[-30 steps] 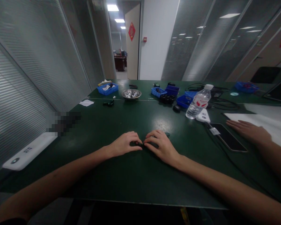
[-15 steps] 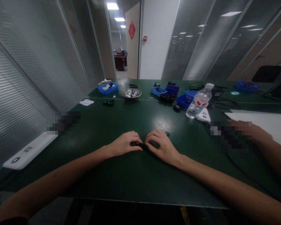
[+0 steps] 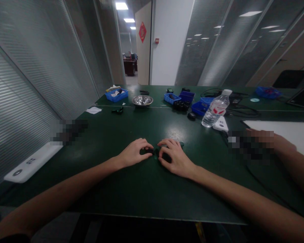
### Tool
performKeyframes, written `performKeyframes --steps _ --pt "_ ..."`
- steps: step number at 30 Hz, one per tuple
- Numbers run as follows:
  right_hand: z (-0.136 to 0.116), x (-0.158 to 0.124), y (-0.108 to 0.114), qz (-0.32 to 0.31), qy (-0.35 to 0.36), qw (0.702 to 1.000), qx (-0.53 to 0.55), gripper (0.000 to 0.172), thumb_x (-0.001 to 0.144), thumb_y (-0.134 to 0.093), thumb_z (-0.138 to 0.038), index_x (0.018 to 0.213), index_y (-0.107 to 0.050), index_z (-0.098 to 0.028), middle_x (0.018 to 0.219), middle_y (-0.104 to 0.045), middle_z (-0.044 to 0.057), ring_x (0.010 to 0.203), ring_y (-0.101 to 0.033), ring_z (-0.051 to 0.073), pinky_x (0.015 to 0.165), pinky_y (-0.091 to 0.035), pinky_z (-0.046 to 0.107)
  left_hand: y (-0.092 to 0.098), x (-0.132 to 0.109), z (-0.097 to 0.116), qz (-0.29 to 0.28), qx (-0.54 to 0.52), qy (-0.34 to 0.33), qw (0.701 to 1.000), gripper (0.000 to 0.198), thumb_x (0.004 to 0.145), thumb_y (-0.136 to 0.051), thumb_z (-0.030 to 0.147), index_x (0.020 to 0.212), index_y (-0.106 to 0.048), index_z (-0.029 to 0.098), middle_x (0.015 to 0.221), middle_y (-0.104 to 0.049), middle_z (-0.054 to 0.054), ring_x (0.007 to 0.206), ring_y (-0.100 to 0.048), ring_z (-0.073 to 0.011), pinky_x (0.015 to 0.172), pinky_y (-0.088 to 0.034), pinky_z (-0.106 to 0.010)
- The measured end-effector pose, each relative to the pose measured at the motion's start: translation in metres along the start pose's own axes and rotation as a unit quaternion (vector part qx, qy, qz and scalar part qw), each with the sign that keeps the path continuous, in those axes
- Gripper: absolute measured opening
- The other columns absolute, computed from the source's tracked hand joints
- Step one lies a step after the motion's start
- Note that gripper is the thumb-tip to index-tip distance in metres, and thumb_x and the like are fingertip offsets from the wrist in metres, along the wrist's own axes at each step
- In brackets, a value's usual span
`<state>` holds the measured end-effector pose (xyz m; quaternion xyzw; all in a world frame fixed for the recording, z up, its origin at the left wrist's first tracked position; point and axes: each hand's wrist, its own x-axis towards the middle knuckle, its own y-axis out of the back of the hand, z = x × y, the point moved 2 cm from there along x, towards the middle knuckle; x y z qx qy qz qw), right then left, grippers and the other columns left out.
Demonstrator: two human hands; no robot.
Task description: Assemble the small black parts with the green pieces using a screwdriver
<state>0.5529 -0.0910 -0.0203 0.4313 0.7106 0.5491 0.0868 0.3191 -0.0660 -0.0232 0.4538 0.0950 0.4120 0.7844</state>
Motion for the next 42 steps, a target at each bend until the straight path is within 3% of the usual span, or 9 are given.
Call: performKeyframes --steps 5,9,12,18,30,37,42 --pt "0.002 0.000 0.004 0.032 -0.004 0.999 -0.004 0.009 0.094 -0.058 -0.019 0.099 -0.064 -0.024 0.127 -0.061 0.009 0.126 -0.051 0.028 0.105 -0.041 0.048 -0.001 -0.002 -0.002 -0.002 -0.005 0.019 1.000 0.032 0.093 -0.063 0.020 0.125 -0.065 0.023 0.112 -0.062 -0.005 0.100 -0.059 -0.0213 0.089 -0.051 -0.036" --pt "0.016 0.000 0.010 0.037 -0.010 0.996 -0.080 0.019 0.097 -0.054 -0.019 0.111 -0.065 -0.024 0.126 -0.063 0.010 0.125 -0.051 0.029 0.105 -0.039 0.050 0.001 -0.005 0.001 0.001 -0.006 0.017 1.000 0.040 0.090 -0.059 0.011 0.128 -0.062 0.022 0.118 -0.061 -0.007 0.104 -0.059 -0.0216 0.091 -0.053 -0.036" --pt "0.032 0.000 0.012 0.010 -0.026 0.993 -0.117 0.024 0.098 -0.054 -0.022 0.119 -0.064 -0.025 0.124 -0.064 0.010 0.120 -0.054 0.030 0.101 -0.040 0.049 0.003 -0.006 0.011 0.007 0.017 -0.029 0.999 0.035 0.095 -0.058 0.015 0.130 -0.062 0.022 0.126 -0.060 -0.007 0.113 -0.057 -0.0230 0.099 -0.050 -0.039" --pt "0.044 0.000 0.010 0.003 -0.048 0.994 -0.100 0.021 0.101 -0.053 -0.026 0.118 -0.065 -0.026 0.120 -0.065 0.008 0.113 -0.057 0.026 0.095 -0.043 0.044 -0.002 -0.005 0.021 -0.049 0.096 -0.112 0.988 0.031 0.103 -0.057 0.027 0.133 -0.065 0.028 0.136 -0.060 -0.007 0.127 -0.054 -0.0265 0.107 -0.044 -0.047" --pt "0.043 0.000 0.010 0.005 -0.039 0.994 -0.098 0.022 0.100 -0.052 -0.025 0.119 -0.065 -0.025 0.119 -0.065 0.009 0.112 -0.057 0.027 0.093 -0.043 0.045 -0.006 -0.002 0.018 -0.048 0.028 -0.077 0.995 0.020 0.101 -0.062 0.029 0.117 -0.074 0.025 0.125 -0.065 -0.006 0.117 -0.059 -0.0227 0.101 -0.049 -0.040" --pt "0.042 0.000 0.010 0.011 -0.042 0.994 -0.097 0.021 0.100 -0.052 -0.025 0.116 -0.065 -0.025 0.118 -0.065 0.009 0.112 -0.057 0.027 0.092 -0.043 0.044 -0.003 -0.004 0.024 -0.049 -0.004 -0.025 0.998 0.017 0.098 -0.066 0.028 0.113 -0.073 0.026 0.129 -0.063 -0.004 0.122 -0.056 -0.0238 0.104 -0.048 -0.044" --pt "0.044 0.000 0.008 0.008 -0.044 0.994 -0.099 0.022 0.100 -0.053 -0.025 0.118 -0.065 -0.025 0.119 -0.064 0.009 0.113 -0.056 0.027 0.094 -0.042 0.045 -0.003 -0.005 0.026 -0.032 0.007 -0.026 0.999 0.014 0.096 -0.068 0.027 0.109 -0.073 0.025 0.140 -0.057 -0.005 0.133 -0.049 -0.0264 0.112 -0.042 -0.049"
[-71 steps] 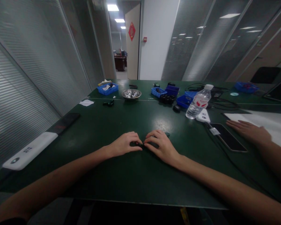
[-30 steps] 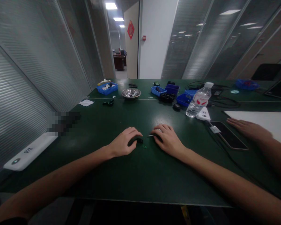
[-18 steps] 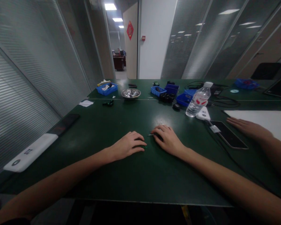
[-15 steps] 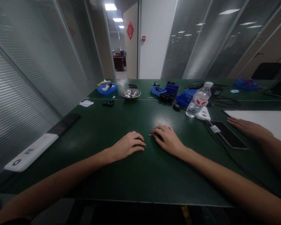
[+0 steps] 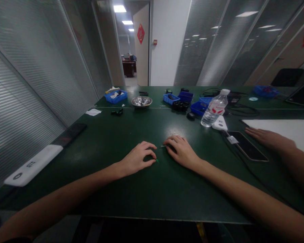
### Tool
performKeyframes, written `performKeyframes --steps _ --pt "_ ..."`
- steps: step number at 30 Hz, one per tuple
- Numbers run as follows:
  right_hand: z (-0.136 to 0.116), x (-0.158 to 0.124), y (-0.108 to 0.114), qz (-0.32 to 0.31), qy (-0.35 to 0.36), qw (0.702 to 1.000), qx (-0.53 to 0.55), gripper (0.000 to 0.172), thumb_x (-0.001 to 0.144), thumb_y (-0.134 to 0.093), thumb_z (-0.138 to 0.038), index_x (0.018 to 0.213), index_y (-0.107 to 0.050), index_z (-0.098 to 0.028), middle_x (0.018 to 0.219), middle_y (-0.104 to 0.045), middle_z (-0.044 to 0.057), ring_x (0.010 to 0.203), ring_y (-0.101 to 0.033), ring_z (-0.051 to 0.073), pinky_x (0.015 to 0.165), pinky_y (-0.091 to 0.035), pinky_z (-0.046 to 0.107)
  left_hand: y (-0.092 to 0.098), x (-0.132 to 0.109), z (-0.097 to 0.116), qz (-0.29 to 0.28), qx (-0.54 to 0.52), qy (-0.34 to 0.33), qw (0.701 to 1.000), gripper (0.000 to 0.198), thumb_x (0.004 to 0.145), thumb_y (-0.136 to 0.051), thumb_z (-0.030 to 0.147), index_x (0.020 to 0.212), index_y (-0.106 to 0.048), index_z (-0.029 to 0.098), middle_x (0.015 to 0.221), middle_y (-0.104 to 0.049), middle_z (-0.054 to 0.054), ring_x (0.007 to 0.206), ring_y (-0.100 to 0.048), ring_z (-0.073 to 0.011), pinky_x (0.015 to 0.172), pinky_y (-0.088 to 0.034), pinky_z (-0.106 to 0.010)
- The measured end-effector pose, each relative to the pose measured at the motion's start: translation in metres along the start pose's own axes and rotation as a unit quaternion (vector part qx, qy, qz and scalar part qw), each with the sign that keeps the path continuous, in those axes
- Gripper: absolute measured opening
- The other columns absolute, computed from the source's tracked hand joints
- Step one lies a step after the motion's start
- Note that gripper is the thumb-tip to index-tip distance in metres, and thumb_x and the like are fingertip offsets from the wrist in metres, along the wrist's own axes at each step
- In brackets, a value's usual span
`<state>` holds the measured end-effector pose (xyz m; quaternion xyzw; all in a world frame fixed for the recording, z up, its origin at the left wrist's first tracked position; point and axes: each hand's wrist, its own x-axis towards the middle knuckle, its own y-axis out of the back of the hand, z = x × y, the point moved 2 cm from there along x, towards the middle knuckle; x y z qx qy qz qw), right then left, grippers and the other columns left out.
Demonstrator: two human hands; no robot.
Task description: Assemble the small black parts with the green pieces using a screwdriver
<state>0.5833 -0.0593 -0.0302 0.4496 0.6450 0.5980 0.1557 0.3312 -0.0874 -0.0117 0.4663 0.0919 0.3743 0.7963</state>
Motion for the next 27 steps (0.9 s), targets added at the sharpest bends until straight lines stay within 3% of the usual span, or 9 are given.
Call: performKeyframes --steps 5,10,14,18,23,27 --pt "0.000 -0.001 0.001 -0.002 0.001 1.000 -0.001 0.021 0.101 -0.052 -0.025 0.118 -0.064 -0.025 0.120 -0.064 0.008 0.113 -0.056 0.027 0.094 -0.042 0.045 0.004 0.000 0.002 0.004 0.006 -0.012 1.000 0.013 0.093 -0.071 0.028 0.107 -0.072 0.025 0.143 -0.057 -0.004 0.137 -0.045 -0.0282 0.112 -0.038 -0.052" --pt "-0.003 -0.001 0.005 -0.009 0.000 1.000 0.003 0.021 0.101 -0.052 -0.025 0.118 -0.064 -0.025 0.120 -0.064 0.009 0.112 -0.056 0.027 0.095 -0.043 0.045 0.015 -0.002 -0.002 0.058 -0.006 -0.004 0.998 0.012 0.094 -0.068 0.026 0.106 -0.070 0.024 0.132 -0.064 -0.004 0.129 -0.052 -0.0267 0.110 -0.038 -0.050" --pt "-0.003 -0.001 0.008 -0.013 0.000 1.000 0.010 0.022 0.101 -0.051 -0.025 0.118 -0.065 -0.025 0.119 -0.064 0.009 0.111 -0.057 0.027 0.094 -0.044 0.045 0.022 -0.004 -0.012 0.082 -0.070 0.034 0.994 0.016 0.097 -0.064 0.028 0.111 -0.068 0.021 0.115 -0.070 -0.004 0.108 -0.063 -0.0207 0.096 -0.049 -0.038" --pt "-0.002 -0.002 0.008 -0.013 0.001 1.000 0.011 0.023 0.100 -0.052 -0.025 0.118 -0.065 -0.025 0.120 -0.064 0.009 0.112 -0.057 0.027 0.093 -0.044 0.045 0.024 -0.004 -0.018 0.084 -0.096 0.076 0.989 0.017 0.096 -0.064 0.031 0.108 -0.069 0.020 0.108 -0.070 -0.004 0.096 -0.064 -0.0188 0.084 -0.052 -0.033" --pt "-0.002 -0.001 0.007 -0.014 -0.002 1.000 0.010 0.023 0.100 -0.051 -0.025 0.119 -0.065 -0.025 0.120 -0.064 0.009 0.112 -0.057 0.027 0.094 -0.044 0.045 0.022 -0.004 -0.017 0.077 -0.103 0.061 0.990 0.017 0.099 -0.056 0.023 0.108 -0.070 0.019 0.109 -0.067 -0.005 0.083 -0.059 -0.0149 0.072 -0.049 -0.028" --pt "-0.002 -0.001 0.007 -0.015 0.000 1.000 0.008 0.022 0.101 -0.052 -0.025 0.119 -0.064 -0.025 0.120 -0.064 0.009 0.112 -0.057 0.027 0.094 -0.044 0.045 0.019 -0.004 -0.022 0.087 -0.087 0.052 0.991 0.018 0.098 -0.054 0.020 0.104 -0.071 0.018 0.107 -0.065 -0.005 0.083 -0.058 -0.0146 0.072 -0.048 -0.027"
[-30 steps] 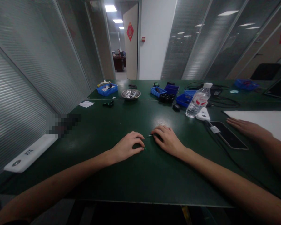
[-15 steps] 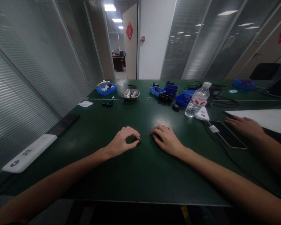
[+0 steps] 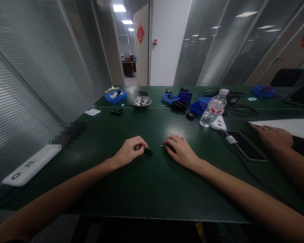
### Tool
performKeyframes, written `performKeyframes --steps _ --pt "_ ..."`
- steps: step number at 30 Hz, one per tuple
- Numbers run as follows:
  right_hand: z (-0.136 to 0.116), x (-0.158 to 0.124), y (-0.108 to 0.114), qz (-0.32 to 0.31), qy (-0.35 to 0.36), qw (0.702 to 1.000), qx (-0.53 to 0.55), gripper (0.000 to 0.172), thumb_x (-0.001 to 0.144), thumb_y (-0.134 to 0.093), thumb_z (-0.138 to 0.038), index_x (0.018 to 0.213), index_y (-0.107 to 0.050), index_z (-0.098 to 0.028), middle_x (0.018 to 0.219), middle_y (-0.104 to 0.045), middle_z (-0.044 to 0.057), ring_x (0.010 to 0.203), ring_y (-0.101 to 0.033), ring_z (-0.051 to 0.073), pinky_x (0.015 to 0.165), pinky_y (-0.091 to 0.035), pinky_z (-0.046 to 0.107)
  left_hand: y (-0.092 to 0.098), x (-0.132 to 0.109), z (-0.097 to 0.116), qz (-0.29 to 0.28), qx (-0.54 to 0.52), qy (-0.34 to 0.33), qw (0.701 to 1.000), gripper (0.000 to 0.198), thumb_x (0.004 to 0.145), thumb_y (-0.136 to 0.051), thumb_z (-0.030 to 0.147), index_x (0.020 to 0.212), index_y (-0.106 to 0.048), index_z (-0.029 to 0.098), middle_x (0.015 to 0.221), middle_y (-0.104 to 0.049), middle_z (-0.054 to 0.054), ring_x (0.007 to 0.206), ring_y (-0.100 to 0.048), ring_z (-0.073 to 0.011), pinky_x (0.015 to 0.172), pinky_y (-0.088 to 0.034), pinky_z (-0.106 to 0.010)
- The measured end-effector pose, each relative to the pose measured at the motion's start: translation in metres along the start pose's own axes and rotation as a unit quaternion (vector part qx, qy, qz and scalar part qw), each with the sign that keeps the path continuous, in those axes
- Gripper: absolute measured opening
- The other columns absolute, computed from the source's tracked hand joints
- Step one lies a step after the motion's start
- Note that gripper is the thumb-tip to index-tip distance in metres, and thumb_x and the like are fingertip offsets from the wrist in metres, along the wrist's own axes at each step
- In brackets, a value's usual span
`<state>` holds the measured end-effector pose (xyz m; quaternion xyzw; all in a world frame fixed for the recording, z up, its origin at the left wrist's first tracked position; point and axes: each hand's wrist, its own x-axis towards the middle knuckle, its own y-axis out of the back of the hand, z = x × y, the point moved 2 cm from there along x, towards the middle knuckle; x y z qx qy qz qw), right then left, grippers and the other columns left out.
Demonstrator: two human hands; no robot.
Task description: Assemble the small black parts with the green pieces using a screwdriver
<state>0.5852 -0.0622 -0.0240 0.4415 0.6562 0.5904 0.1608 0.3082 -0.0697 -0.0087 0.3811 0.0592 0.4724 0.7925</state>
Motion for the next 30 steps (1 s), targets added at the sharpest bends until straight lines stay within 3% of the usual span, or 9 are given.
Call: performKeyframes --steps 4,11,16,19,22,27,30 --pt "0.002 -0.001 -0.002 0.005 0.002 1.000 -0.003 0.022 0.100 -0.052 -0.025 0.118 -0.065 -0.025 0.118 -0.064 0.009 0.111 -0.057 0.027 0.094 -0.044 0.045 -0.002 0.001 -0.006 -0.006 0.016 -0.004 1.000 0.021 0.100 -0.054 0.021 0.111 -0.071 0.020 0.110 -0.066 -0.006 0.089 -0.061 -0.0164 0.075 -0.051 -0.029" --pt "0.002 -0.001 -0.002 0.003 0.005 1.000 -0.006 0.023 0.101 -0.051 -0.026 0.119 -0.065 -0.026 0.119 -0.064 0.009 0.111 -0.057 0.027 0.094 -0.043 0.046 -0.006 0.002 0.001 -0.080 0.031 -0.064 0.994 0.029 0.097 -0.065 0.025 0.126 -0.068 0.025 0.122 -0.062 -0.007 0.112 -0.062 -0.0208 0.099 -0.052 -0.037" --pt "0.000 -0.001 0.000 0.003 0.002 1.000 -0.005 0.023 0.101 -0.051 -0.025 0.120 -0.064 -0.025 0.120 -0.064 0.009 0.112 -0.057 0.027 0.094 -0.044 0.045 0.005 0.004 -0.007 -0.062 0.062 -0.057 0.995 0.026 0.100 -0.062 0.026 0.125 -0.067 0.024 0.125 -0.062 -0.006 0.113 -0.062 -0.0200 0.098 -0.053 -0.036" --pt "0.000 -0.001 0.001 0.004 0.005 1.000 -0.002 0.022 0.101 -0.052 -0.025 0.119 -0.064 -0.025 0.120 -0.064 0.009 0.112 -0.057 0.027 0.095 -0.044 0.046 0.031 0.008 -0.030 -0.006 0.108 -0.014 0.994 0.026 0.100 -0.061 0.029 0.124 -0.067 0.023 0.126 -0.062 -0.006 0.113 -0.062 -0.0208 0.097 -0.053 -0.038" --pt "0.000 -0.001 0.001 0.002 0.006 1.000 -0.002 0.023 0.101 -0.052 -0.026 0.120 -0.064 -0.025 0.121 -0.064 0.008 0.112 -0.057 0.027 0.095 -0.044 0.045 0.074 0.010 -0.067 0.081 0.176 0.056 0.980 0.027 0.100 -0.059 0.033 0.121 -0.069 0.021 0.124 -0.064 -0.007 0.110 -0.062 -0.0229 0.097 -0.052 -0.040" --pt "0.000 -0.001 0.000 0.000 0.007 1.000 -0.004 0.023 0.101 -0.051 -0.026 0.120 -0.064 -0.025 0.120 -0.064 0.009 0.112 -0.057 0.027 0.094 -0.044 0.045 0.149 -0.012 -0.135 0.202 0.354 0.178 0.895 0.031 0.097 -0.059 0.036 0.117 -0.073 0.017 0.120 -0.068 -0.011 0.110 -0.061 -0.0294 0.098 -0.047 -0.044" --pt "0.000 -0.001 0.000 -0.002 0.007 1.000 -0.007 0.023 0.101 -0.051 -0.026 0.120 -0.064 -0.024 0.120 -0.064 0.009 0.112 -0.057 0.027 0.094 -0.044 0.045 0.174 -0.031 -0.167 0.224 0.423 0.227 0.848 0.034 0.098 -0.057 0.039 0.117 -0.074 0.017 0.122 -0.069 -0.013 0.110 -0.061 -0.0320 0.097 -0.046 -0.044"
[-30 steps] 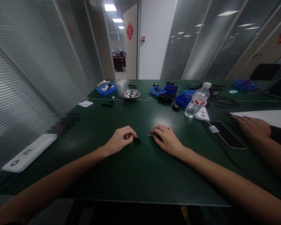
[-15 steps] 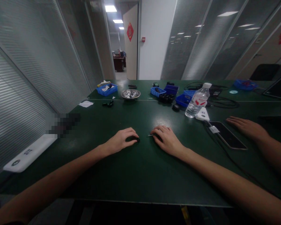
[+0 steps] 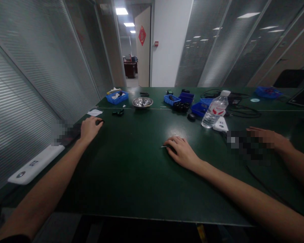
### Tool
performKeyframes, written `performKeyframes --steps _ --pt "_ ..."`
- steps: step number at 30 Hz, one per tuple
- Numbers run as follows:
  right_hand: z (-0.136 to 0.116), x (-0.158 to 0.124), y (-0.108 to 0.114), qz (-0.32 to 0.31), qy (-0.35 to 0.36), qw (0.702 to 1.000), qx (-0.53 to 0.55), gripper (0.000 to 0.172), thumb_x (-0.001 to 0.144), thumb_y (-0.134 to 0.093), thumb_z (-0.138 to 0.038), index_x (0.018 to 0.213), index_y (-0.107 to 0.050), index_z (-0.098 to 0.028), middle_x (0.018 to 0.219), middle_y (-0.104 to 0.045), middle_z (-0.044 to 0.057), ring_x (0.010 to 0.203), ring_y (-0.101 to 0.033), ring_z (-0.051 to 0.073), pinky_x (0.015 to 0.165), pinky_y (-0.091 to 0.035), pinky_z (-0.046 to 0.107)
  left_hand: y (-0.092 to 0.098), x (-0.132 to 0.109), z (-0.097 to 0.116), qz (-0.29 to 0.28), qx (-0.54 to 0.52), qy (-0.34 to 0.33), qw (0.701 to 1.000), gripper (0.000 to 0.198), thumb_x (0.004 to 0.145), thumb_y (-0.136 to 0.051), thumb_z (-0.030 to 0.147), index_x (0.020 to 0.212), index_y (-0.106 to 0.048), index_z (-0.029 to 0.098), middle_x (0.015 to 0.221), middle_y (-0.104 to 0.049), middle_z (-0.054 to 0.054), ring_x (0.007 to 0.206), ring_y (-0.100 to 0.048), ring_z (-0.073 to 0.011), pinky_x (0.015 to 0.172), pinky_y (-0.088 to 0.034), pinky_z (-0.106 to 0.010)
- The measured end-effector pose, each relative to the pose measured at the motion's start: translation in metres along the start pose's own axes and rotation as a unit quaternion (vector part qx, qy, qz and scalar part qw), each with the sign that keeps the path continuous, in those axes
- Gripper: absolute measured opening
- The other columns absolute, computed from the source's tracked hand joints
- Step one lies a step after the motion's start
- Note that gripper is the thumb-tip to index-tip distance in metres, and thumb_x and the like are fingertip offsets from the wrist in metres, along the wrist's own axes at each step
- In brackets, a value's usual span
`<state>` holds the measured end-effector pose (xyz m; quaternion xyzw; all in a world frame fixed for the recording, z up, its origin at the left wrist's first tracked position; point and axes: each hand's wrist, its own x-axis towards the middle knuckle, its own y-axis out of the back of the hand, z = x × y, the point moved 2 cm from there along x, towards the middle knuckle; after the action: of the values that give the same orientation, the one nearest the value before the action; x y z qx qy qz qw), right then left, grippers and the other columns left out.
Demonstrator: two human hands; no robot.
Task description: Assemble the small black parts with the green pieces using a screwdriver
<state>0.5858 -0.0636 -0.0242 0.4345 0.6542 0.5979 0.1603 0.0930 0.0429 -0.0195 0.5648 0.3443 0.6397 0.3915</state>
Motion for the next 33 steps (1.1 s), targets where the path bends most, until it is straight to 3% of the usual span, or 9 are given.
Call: performKeyframes --steps 3,8,11,13,16,20,33 --pt "0.000 0.000 0.001 0.001 0.000 1.000 -0.002 0.022 0.101 -0.051 -0.025 0.120 -0.064 -0.024 0.120 -0.064 0.009 0.112 -0.057 0.027 0.095 -0.043 0.045 -0.012 0.000 -0.025 -0.007 0.049 0.030 0.998 0.035 0.098 -0.056 0.040 0.117 -0.075 0.018 0.124 -0.070 -0.016 0.111 -0.061 -0.0349 0.095 -0.045 -0.045" --pt "0.000 -0.001 0.002 0.000 0.000 1.000 -0.001 0.022 0.102 -0.051 -0.025 0.121 -0.063 -0.025 0.121 -0.064 0.009 0.113 -0.057 0.027 0.094 -0.043 0.044 -0.027 0.001 -0.039 -0.005 0.032 0.067 0.997 0.035 0.096 -0.058 0.041 0.116 -0.077 0.019 0.121 -0.071 -0.017 0.110 -0.063 -0.0379 0.094 -0.045 -0.047" --pt "-0.001 -0.002 0.003 0.002 0.001 1.000 0.000 0.022 0.102 -0.051 -0.026 0.121 -0.063 -0.025 0.122 -0.064 0.009 0.113 -0.057 0.027 0.094 -0.043 0.045 -0.029 0.003 -0.041 0.000 0.023 0.076 0.997 0.036 0.094 -0.061 0.045 0.111 -0.078 0.019 0.117 -0.072 -0.017 0.108 -0.064 -0.0382 0.094 -0.046 -0.048" --pt "-0.001 -0.002 0.003 0.002 0.002 1.000 0.000 0.023 0.102 -0.050 -0.026 0.121 -0.063 -0.025 0.121 -0.064 0.009 0.113 -0.057 0.027 0.094 -0.043 0.045 -0.026 0.004 -0.041 0.040 -0.003 0.084 0.996 0.038 0.093 -0.062 0.048 0.107 -0.078 0.017 0.115 -0.072 -0.018 0.107 -0.064 -0.0380 0.096 -0.046 -0.048" --pt "-0.001 -0.002 0.003 0.000 0.002 1.000 -0.001 0.023 0.102 -0.051 -0.026 0.121 -0.063 -0.025 0.121 -0.064 0.009 0.112 -0.057 0.027 0.094 -0.043 0.044 -0.020 0.004 -0.041 0.117 -0.058 0.091 0.987 0.034 0.096 -0.057 0.039 0.109 -0.076 0.015 0.113 -0.072 -0.017 0.106 -0.065 -0.0326 0.099 -0.046 -0.043" --pt "0.000 -0.002 0.002 0.003 0.002 1.000 -0.002 0.022 0.102 -0.051 -0.026 0.121 -0.063 -0.025 0.121 -0.064 0.009 0.112 -0.057 0.026 0.094 -0.043 0.044 -0.016 0.004 -0.039 0.152 -0.100 0.092 0.979 0.031 0.097 -0.054 0.028 0.117 -0.073 0.012 0.110 -0.074 -0.014 0.099 -0.067 -0.0252 0.098 -0.048 -0.036" --pt "0.000 -0.002 0.001 0.003 0.003 1.000 -0.003 0.022 0.102 -0.050 -0.026 0.121 -0.062 -0.025 0.121 -0.064 0.009 0.112 -0.057 0.027 0.094 -0.043 0.045 -0.015 0.005 -0.025 0.112 -0.164 0.134 0.971 0.027 0.087 -0.067 0.030 0.106 -0.076 0.014 0.090 -0.078 -0.009 0.079 -0.072 -0.0233 0.077 -0.054 -0.029"
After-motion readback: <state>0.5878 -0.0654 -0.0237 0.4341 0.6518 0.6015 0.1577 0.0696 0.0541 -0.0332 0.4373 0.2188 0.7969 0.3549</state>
